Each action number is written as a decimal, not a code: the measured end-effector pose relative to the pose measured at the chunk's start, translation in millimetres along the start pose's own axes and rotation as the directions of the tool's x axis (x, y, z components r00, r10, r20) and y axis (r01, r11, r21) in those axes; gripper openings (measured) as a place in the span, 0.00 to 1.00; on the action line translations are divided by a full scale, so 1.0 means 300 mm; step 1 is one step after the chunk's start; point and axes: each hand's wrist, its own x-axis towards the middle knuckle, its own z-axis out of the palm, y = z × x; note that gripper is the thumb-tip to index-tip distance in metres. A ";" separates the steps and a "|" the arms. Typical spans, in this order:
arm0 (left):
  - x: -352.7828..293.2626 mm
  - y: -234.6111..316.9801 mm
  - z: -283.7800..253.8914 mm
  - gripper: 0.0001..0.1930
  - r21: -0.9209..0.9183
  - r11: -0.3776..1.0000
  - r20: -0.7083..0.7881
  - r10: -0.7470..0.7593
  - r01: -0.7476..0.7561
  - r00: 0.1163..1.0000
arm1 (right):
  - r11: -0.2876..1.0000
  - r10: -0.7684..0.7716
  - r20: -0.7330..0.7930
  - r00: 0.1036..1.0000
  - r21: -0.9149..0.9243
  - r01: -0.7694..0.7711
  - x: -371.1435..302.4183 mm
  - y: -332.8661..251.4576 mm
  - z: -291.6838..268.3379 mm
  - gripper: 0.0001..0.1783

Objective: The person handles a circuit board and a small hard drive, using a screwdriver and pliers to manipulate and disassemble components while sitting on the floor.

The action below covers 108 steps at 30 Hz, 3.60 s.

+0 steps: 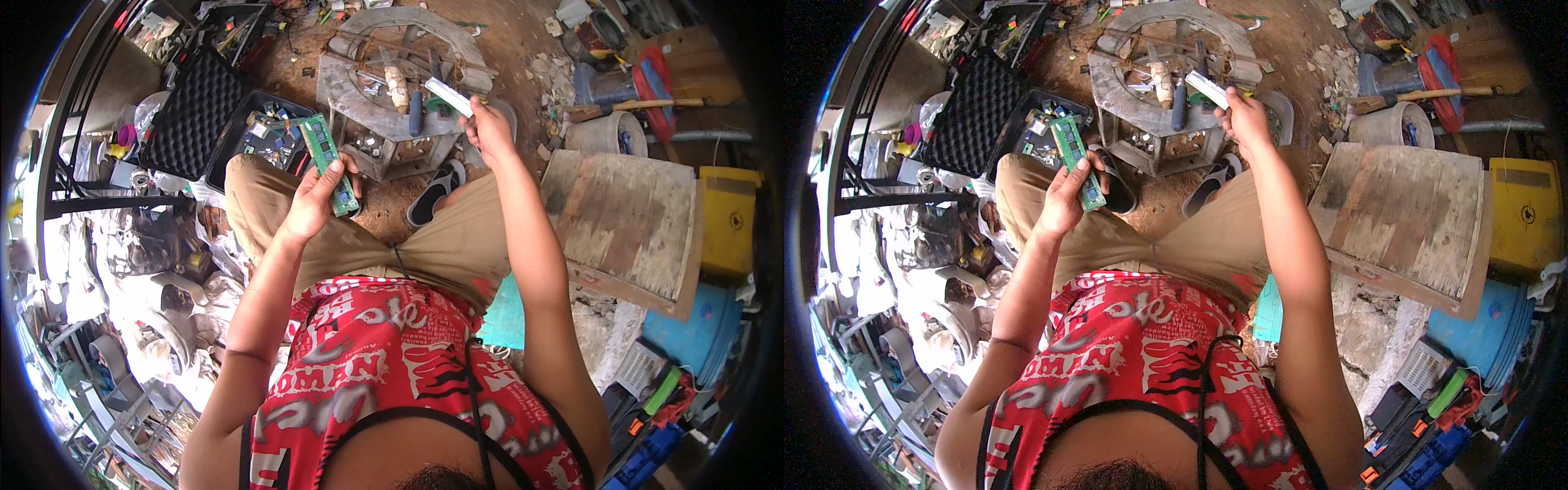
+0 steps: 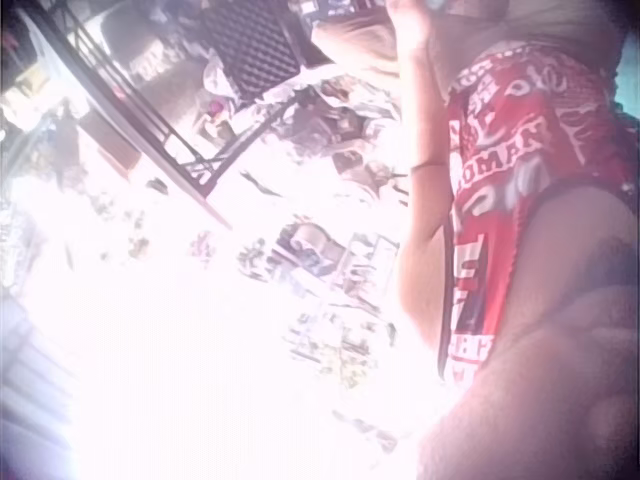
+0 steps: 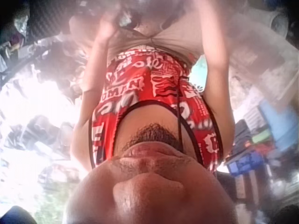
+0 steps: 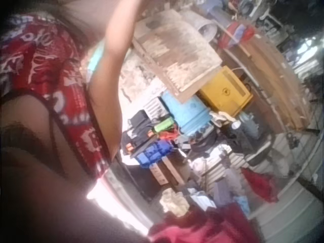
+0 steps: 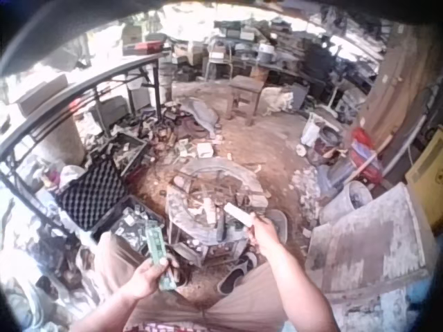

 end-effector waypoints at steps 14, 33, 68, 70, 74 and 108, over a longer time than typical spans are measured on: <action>0.009 0.013 0.046 0.27 -0.088 0.996 0.223 0.017 0.003 0.975 | 0.982 -0.123 0.168 0.978 -0.124 0.145 0.067 -0.042 0.166 0.21; 0.023 0.127 -1.000 0.15 0.333 0.926 -0.764 0.154 0.178 0.626 | 0.948 -0.141 0.020 0.990 -0.287 0.140 -0.158 0.008 -0.170 0.24; 0.633 -0.667 -1.629 0.32 0.052 0.547 -0.998 -0.008 0.836 0.068 | 0.749 0.008 -0.212 0.977 -0.646 -0.147 0.094 0.012 -0.050 0.23; 0.703 -0.651 -1.604 0.37 -0.065 0.560 -0.997 -0.078 0.826 -0.025 | 0.735 0.011 -0.228 0.974 -0.659 -0.162 0.082 0.015 -0.065 0.23; 0.793 -0.670 -1.667 0.39 -0.385 0.627 -0.921 -0.307 0.678 -0.239 | 0.738 0.011 -0.236 0.972 -0.654 -0.167 0.086 0.008 -0.064 0.24; -0.022 0.111 0.196 0.13 0.216 0.926 -0.162 0.348 -0.311 0.924 | 0.900 -0.437 0.387 0.812 0.186 0.395 -0.415 -0.097 0.247 0.19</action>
